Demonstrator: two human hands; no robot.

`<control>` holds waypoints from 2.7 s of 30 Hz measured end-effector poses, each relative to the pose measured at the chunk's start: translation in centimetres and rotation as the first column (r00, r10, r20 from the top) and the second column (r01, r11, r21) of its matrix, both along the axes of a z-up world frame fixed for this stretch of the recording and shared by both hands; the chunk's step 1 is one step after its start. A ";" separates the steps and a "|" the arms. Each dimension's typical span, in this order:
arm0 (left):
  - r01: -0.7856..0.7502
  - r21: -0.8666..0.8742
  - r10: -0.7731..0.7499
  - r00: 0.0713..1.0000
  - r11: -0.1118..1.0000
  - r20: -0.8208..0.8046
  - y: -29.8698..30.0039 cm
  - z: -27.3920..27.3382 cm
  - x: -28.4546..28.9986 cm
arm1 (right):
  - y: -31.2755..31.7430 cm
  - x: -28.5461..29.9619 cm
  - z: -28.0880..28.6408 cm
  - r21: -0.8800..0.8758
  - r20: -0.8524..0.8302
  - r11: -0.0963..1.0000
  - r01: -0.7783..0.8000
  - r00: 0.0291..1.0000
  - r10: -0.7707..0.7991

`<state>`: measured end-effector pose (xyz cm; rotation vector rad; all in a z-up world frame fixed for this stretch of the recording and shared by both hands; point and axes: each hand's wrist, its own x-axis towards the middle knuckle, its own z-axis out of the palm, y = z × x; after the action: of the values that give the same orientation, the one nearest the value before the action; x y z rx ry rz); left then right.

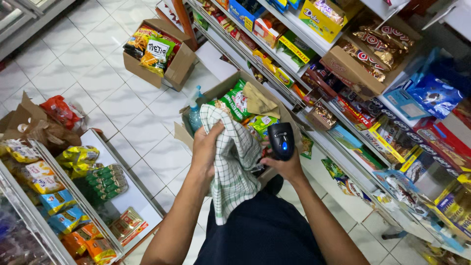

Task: The person scans barcodes on snack bags and boxes using a handheld scanner, moving items between a cardboard box and the store shelves.

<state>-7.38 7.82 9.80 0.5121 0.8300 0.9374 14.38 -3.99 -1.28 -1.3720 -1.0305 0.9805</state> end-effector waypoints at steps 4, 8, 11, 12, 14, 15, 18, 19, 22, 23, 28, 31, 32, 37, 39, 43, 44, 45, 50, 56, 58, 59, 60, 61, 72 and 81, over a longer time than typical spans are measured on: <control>-0.026 -0.007 0.026 0.999 1.000 -0.024 -1.2 -0.5 1.4 | -0.3 -3.2 1.2 0.046 0.099 0.999 0.027 0.995 -0.032; 0.118 0.054 -0.115 0.991 0.992 -0.066 -2.1 -1.4 2.1 | 0.2 -6.0 -0.7 0.088 0.127 0.958 0.274 0.950 -0.284; 0.302 0.137 -0.292 0.952 0.943 -0.091 -1.2 -1.8 0.2 | 0.2 -3.0 -2.6 0.029 0.299 0.947 0.320 0.901 -0.313; 0.352 0.152 -0.334 0.933 0.924 -0.132 -0.4 -1.9 -0.7 | 0.0 -1.3 -3.0 -0.101 0.191 0.955 0.280 0.947 -0.257; 0.416 0.156 -0.380 0.899 0.896 -0.216 0.8 -1.9 -2.0 | -0.5 2.3 -3.1 -0.283 0.072 0.930 0.234 0.972 -0.223; 0.430 0.147 -0.385 0.886 0.891 -0.259 1.2 -2.0 -2.6 | -0.9 3.8 -2.9 -0.341 0.072 0.907 0.246 0.969 -0.236; 0.486 0.121 -0.426 0.842 0.866 -0.332 1.6 -2.4 -3.7 | -2.5 8.1 -1.2 -0.276 0.169 0.956 0.101 0.984 -0.055; 0.504 0.111 -0.441 0.827 0.857 -0.348 1.6 -2.6 -3.8 | -3.1 8.6 -0.7 -0.259 0.059 0.964 0.051 0.998 -0.037; 0.496 0.077 -0.435 0.817 0.865 -0.379 1.3 -2.9 -4.9 | -4.0 8.2 0.7 -0.169 -0.248 0.977 -0.131 0.965 0.087; 0.499 0.057 -0.455 0.827 0.865 -0.329 1.1 -2.9 -5.5 | -4.2 7.8 1.1 -0.125 -0.321 0.971 -0.203 0.934 0.154; 0.482 0.091 -0.431 0.840 0.871 -0.331 2.6 -3.3 -8.4 | -2.0 4.9 0.5 -0.043 -0.662 0.960 -0.276 0.728 0.179; 0.470 0.357 -0.149 0.748 0.807 -0.647 6.1 -5.2 -8.9 | 2.0 3.2 -2.1 -0.288 -0.541 0.922 -0.258 0.839 0.066; 0.482 0.295 -0.126 0.666 0.825 -0.735 7.2 -6.2 -9.1 | 3.5 2.3 -3.4 -0.380 -0.424 0.901 -0.207 0.905 0.029; 0.531 0.556 0.209 0.576 0.639 -0.790 9.5 -12.6 -10.4 | 5.9 -0.1 -7.4 -0.402 0.111 0.916 -0.011 0.992 0.061; 0.482 0.599 0.213 0.637 0.640 -0.741 8.6 -15.2 -11.5 | 5.5 -0.2 -7.4 -0.321 0.250 0.947 -0.016 0.963 0.101; 0.533 0.399 -0.066 0.656 0.746 -0.752 5.5 -19.4 -16.0 | 2.8 -0.8 -4.5 -0.464 0.195 0.859 -0.217 0.920 0.338; 0.561 0.368 -0.114 0.646 0.742 -0.755 4.4 -20.2 -17.3 | 2.0 -1.2 -3.5 -0.486 0.141 0.816 -0.313 0.893 0.427; 0.587 0.336 -0.162 0.635 0.736 -0.755 3.7 -21.0 -18.6 | 1.9 -1.5 -2.7 -0.502 0.085 0.764 -0.405 0.856 0.510; 0.741 0.267 -0.050 0.375 0.616 -0.926 2.3 -22.6 -20.0 | 1.7 -3.3 -1.3 -0.529 0.052 0.638 -0.560 0.729 0.683; 0.700 0.468 0.310 0.351 0.540 -0.883 1.9 -16.3 -11.7 | 1.6 -4.9 -3.0 -0.616 0.027 0.740 -0.270 0.931 0.363; 0.845 0.252 0.207 0.172 0.471 -0.963 2.1 -14.6 -8.5 | 1.3 -4.9 -3.5 -0.607 -0.013 0.755 -0.248 0.953 0.302; 0.895 0.135 0.164 0.070 0.425 -0.984 2.2 -14.2 -7.2 | 1.0 -4.9 -3.8 -0.587 -0.024 0.771 -0.248 0.957 0.290; 0.926 0.056 0.183 -0.014 0.373 -0.983 2.5 -14.0 -6.3 | 0.6 -4.9 -4.0 -0.568 -0.036 0.785 -0.246 0.961 0.275; 0.947 -0.025 0.207 -0.096 0.320 -0.974 2.8 -14.0 -5.4 | 0.2 -4.9 -4.1 -0.573 -0.018 0.792 -0.212 0.969 0.246; 0.866 0.319 -0.507 0.487 0.385 -0.711 0.2 -12.0 -1.9 | -6.8 -1.2 -5.4 -0.491 0.024 0.833 0.257 0.959 -0.282; 0.551 0.431 -0.529 0.829 0.715 -0.183 -7.1 -13.2 8.6 | -10.5 2.5 -0.3 -0.132 0.066 0.705 0.697 0.716 -0.695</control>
<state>1.23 0.69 -3.41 1.1414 0.4329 0.5631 16.83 -14.51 -1.60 -1.7080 -0.3589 0.4693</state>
